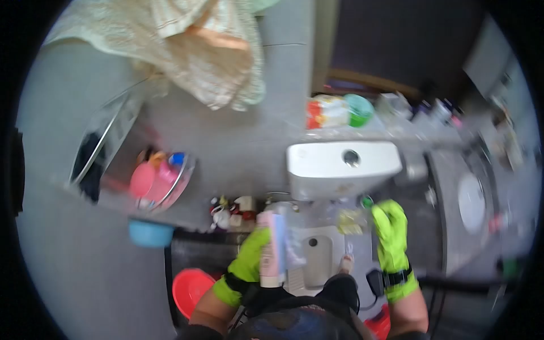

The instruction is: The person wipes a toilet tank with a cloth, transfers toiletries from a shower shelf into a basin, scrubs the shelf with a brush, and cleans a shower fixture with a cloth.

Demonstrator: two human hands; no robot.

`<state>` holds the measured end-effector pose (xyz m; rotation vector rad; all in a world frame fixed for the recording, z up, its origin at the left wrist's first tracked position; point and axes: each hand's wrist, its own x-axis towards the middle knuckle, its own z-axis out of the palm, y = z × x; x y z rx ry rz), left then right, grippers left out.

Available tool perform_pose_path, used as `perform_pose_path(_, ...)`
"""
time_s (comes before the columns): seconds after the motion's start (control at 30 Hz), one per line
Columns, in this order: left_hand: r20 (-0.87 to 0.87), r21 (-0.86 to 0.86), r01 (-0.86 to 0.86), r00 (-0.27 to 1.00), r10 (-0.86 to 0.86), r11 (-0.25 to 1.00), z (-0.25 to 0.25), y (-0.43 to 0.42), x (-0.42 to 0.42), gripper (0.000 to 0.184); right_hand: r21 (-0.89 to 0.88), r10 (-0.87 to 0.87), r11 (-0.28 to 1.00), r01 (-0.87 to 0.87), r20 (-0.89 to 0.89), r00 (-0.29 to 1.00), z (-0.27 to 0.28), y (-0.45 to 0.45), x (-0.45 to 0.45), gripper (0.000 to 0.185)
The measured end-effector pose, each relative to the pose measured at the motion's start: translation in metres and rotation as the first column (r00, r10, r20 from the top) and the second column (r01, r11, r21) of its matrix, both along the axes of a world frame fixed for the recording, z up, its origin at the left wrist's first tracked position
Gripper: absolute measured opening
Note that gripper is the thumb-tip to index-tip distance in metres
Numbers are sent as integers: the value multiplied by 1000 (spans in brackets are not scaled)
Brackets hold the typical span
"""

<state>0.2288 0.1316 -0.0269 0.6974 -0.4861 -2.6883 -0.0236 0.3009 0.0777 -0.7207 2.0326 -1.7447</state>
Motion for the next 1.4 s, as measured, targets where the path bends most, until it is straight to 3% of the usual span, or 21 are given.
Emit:
perform_pose_path(0.07, 16, -41, 48, 999, -47, 998, 41, 30, -35, 34, -20, 0, 1000, 2, 92, 996, -14, 15, -28, 7)
perform_pose_path(0.1, 148, -106, 8, 989, 8, 994, 17, 52, -53, 33, -31, 30, 999, -27, 98, 995, -20, 24, -45, 11)
perform_pose_path(0.17, 192, -59, -47, 980, 58, 997, 6, 87, -89, 33, 56, 57, 996, -65, 134, 989, -33, 43, -78, 10)
perform_pose_path(0.27, 155, 14, -140, 979, 136, 990, 31, 131, -111, 32, -47, 222, 975, -217, 266, 938, -105, 88, -155, 38)
perform_pose_path(0.3, 215, -10, -207, 955, 204, 978, 25, 143, -113, 31, -101, 355, 933, -344, 126, 926, -124, 97, -171, 42)
perform_pose_path(0.37, 332, -73, -298, 893, 304, 952, -4, 159, -116, 29, 15, 256, 961, -275, 319, 912, -141, 96, -194, 47)
perform_pose_path(0.4, 321, 34, -378, 881, 348, 925, -20, 163, -107, 26, 14, 247, 965, -263, 300, 922, -149, 95, -195, 42)
perform_pose_path(0.5, 379, 65, -630, 733, 565, 774, -31, 167, -65, 25, 19, 261, 956, -291, 394, 881, -151, 91, -178, 32)
perform_pose_path(0.57, 412, 54, -730, 638, 650, 682, -68, 164, -17, 26, 7, 343, 883, -469, 670, 658, -142, 84, -171, 33)
perform_pose_path(0.63, 449, 51, -819, 530, 720, 571, -127, 162, 44, 26, 106, 272, 893, -437, 647, 713, -164, 77, -145, 38)
perform_pose_path(0.7, 444, -112, -911, 312, 840, 398, -198, 164, 106, 18, 179, 240, 892, -415, 590, 771, -170, 68, -105, 36)
perform_pose_path(0.77, 435, -263, -925, 142, 889, 276, -190, 169, 164, 24, 202, 337, 853, -481, 492, 803, -175, 55, -68, 34)
perform_pose_path(0.83, 507, -178, -966, 72, 859, 186, -217, 166, 230, 23, 175, 401, 843, -509, 427, 811, -181, 36, -13, 34)
perform_pose_path(0.87, 505, -298, -945, -34, 862, 137, -233, 163, 258, 22, 195, 443, 807, -557, 422, 791, -183, 23, 20, 29)
perform_pose_path(0.97, 547, -309, -950, -214, 809, -42, -310, 168, 336, 24, 294, 559, 656, -696, 430, 709, -186, -23, 123, 19)
perform_pose_path(1.1, 601, -269, -940, -333, 727, -208, -378, 175, 400, 25, 298, 774, 153, -942, 556, 302, -249, -88, 247, 17)
perform_pose_path(1.13, 576, -346, -922, -357, 736, -176, -385, 180, 413, 22, 389, 880, 51, -920, 418, 226, -266, -102, 279, 14)
perform_pose_path(1.17, 585, -297, -935, -337, 738, -192, -379, 185, 426, 22, 480, 953, -37, -877, 280, 113, -288, -115, 309, 12)
perform_pose_path(1.23, 623, -276, -948, -304, 721, -161, -353, 189, 450, 21, 532, 953, -202, -822, 299, -41, -336, -140, 360, 14)
perform_pose_path(1.27, 639, -292, -939, -333, 693, -182, -336, 187, 460, 21, 463, 937, -241, -853, 339, -81, -354, -154, 393, 13)
perform_pose_path(1.4, 652, -322, -929, -359, 668, -184, -364, 191, 478, 26, 399, 917, -341, -851, 339, -209, -414, -182, 507, 12)
